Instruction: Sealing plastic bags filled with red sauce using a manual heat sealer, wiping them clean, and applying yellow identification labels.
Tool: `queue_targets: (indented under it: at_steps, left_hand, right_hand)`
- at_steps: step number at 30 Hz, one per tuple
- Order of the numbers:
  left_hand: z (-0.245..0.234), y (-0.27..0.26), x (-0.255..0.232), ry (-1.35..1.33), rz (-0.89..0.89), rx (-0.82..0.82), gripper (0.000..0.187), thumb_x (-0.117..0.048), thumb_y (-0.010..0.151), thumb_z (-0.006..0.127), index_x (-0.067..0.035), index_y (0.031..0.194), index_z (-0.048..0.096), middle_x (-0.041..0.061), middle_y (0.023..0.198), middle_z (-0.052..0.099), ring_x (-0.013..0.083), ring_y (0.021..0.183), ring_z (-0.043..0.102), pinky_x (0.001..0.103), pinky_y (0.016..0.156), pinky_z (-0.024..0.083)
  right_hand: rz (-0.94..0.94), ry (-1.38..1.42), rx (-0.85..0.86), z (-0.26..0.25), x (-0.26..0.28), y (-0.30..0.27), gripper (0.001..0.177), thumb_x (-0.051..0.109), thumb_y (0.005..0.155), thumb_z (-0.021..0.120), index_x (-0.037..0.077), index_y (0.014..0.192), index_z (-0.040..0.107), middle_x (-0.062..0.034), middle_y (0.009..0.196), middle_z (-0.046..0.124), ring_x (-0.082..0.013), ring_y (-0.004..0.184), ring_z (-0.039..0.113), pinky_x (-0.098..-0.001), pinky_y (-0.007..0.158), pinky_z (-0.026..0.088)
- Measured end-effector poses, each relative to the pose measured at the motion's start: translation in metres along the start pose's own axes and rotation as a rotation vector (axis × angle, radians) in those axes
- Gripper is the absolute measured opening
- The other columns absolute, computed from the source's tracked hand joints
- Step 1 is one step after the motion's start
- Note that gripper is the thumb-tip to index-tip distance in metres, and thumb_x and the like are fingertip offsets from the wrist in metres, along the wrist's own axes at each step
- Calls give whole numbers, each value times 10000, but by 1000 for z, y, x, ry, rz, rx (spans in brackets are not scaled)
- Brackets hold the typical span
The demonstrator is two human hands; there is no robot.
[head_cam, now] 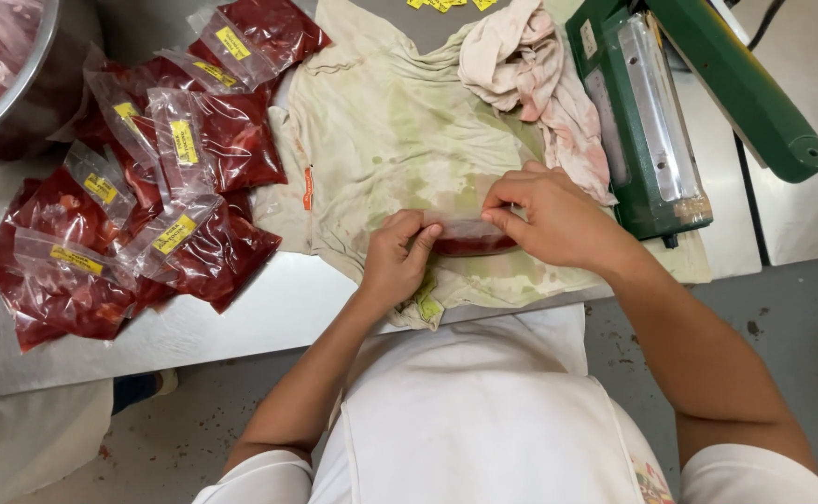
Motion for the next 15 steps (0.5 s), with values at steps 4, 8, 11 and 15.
queue_targets:
  at_steps: [4, 8, 11, 15]
  left_hand:
    - [-3, 20, -47, -250, -42, 19, 630, -351, 957, 759, -64, 1444, 482, 206, 1389, 598, 368, 1326, 540, 513, 1156, 383]
    - [56, 30, -19, -976, -220, 27, 1029, -574, 944, 721, -179, 1653, 89, 182, 1631, 281, 349, 1437, 381, 523, 1204, 319]
    - [91, 28, -57, -1397, -400, 229, 903, -530, 860, 823, -151, 1517, 334, 147, 1466, 497, 301, 1310, 546, 502, 1071, 487]
    - [114, 37, -103, -1382, -739, 526, 1021, -429, 733, 859, -264, 1587, 325, 222, 1498, 471, 380, 1334, 509, 504, 949, 579]
  right_hand:
    - [-7, 33, -125, -9, 11, -14, 91, 195, 914, 725, 168, 830, 705, 5, 779, 685, -253, 840, 647, -371, 778, 468]
    - [42, 192, -386, -31, 23, -42, 64, 102, 916, 771, 137, 862, 769, 1, 701, 656, -142, 723, 635, -265, 739, 499]
    - [205, 250, -474, -49, 22, -70, 79, 131, 984, 739, 64, 944, 752, -16, 699, 614, -104, 669, 543, -247, 645, 432]
    - [545, 331, -602, -57, -22, -106, 177, 204, 1050, 735, 62, 945, 720, 22, 719, 579, -57, 654, 435, -222, 575, 358]
Point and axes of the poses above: each hand's wrist, its own y-axis towards the middle knuckle, its own z-axis out of the palm, x = y × z, the point moved 2 cm from there along y, towards the middle knuckle
